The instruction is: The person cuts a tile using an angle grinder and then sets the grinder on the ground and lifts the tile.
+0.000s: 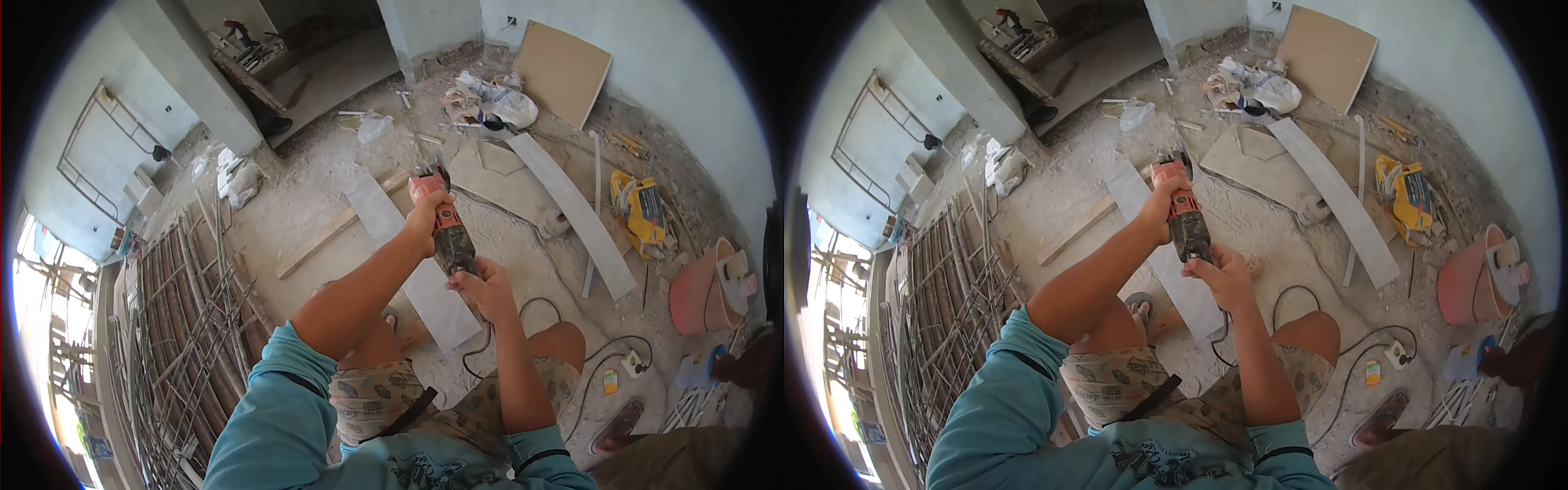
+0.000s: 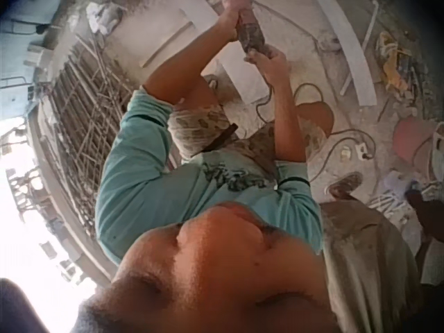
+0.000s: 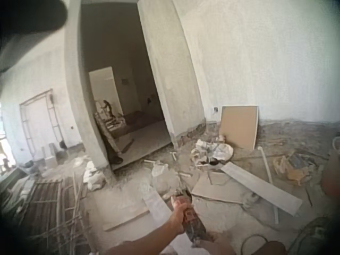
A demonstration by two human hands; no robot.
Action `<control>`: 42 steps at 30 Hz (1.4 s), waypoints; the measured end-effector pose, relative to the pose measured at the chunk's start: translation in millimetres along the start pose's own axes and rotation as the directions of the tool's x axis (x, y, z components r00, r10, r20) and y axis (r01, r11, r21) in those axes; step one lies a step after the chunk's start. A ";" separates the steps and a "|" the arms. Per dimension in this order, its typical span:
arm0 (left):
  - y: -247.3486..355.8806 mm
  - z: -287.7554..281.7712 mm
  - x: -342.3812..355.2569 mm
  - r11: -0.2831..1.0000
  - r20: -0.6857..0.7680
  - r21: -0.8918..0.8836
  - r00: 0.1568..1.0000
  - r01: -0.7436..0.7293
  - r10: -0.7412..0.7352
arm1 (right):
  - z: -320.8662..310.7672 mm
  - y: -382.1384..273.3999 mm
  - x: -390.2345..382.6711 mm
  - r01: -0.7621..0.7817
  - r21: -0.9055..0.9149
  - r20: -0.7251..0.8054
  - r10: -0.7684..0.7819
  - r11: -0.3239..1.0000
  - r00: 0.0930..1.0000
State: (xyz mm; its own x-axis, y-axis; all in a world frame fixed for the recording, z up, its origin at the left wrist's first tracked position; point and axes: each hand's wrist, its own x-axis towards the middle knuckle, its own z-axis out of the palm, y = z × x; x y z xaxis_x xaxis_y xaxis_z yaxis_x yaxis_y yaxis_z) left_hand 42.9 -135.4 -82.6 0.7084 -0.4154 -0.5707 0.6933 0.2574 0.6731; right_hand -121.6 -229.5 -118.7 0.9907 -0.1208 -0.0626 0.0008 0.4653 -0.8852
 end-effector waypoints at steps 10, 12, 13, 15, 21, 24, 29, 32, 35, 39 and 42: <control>-3.7 17.2 -3.4 0.992 0.131 -0.124 0.991 0.010 0.006 | -13.1 -13.5 2.0 0.049 0.002 -0.030 -0.049 0.999 0.998; -5.4 18.3 -11.1 0.994 0.035 -0.111 0.999 0.012 -0.008 | -16.1 -17.6 0.5 0.039 -0.026 -0.031 -0.040 0.999 0.999; -6.0 16.6 -9.4 0.994 0.039 -0.107 0.999 0.010 -0.006 | -18.3 -14.9 -0.4 0.019 -0.071 -0.014 -0.020 0.997 1.000; -6.0 12.7 -4.8 0.999 0.052 -0.047 0.998 -0.018 0.020 | -18.9 -10.7 -2.1 0.008 -0.113 0.002 -0.008 0.994 1.000; -2.1 12.0 -4.9 0.997 0.086 -0.034 0.994 -0.063 0.066 | -12.2 -6.1 -0.6 0.033 -0.032 0.026 -0.032 0.999 0.999; -3.6 13.9 -6.8 0.994 0.081 -0.037 0.991 -0.101 0.103 | -15.3 -9.7 0.8 0.007 -0.143 0.015 -0.005 0.990 1.000; -2.8 11.3 -4.7 0.991 0.059 -0.018 0.989 -0.135 0.136 | -14.9 -6.0 3.0 0.035 -0.099 0.048 -0.031 0.995 0.998; -0.8 11.6 -8.0 0.992 0.069 -0.013 0.989 -0.127 0.127 | -12.8 -6.0 3.2 0.032 -0.099 0.055 -0.026 0.995 0.998; -1.7 11.3 -9.4 0.991 0.077 0.007 0.988 -0.133 0.132 | -14.0 -6.3 3.6 0.027 -0.168 0.047 -0.020 0.985 0.999; -2.2 12.0 -10.4 0.980 0.067 0.066 0.981 -0.188 0.184 | -12.1 -13.1 0.7 -0.015 -0.249 0.060 0.031 0.968 0.998; -2.0 13.5 -12.1 0.969 0.085 0.099 0.972 -0.225 0.217 | -14.5 -11.9 0.1 -0.001 -0.295 0.071 0.023 0.955 0.997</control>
State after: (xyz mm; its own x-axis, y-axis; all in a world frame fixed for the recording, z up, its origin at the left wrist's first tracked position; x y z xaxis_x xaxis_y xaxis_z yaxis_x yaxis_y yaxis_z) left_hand 31.2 -142.7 -70.7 0.8281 -0.4224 -0.3684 0.4992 0.2569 0.8275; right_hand -123.5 -247.7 -114.8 0.9976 -0.0474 -0.0500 -0.0404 0.1858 -0.9817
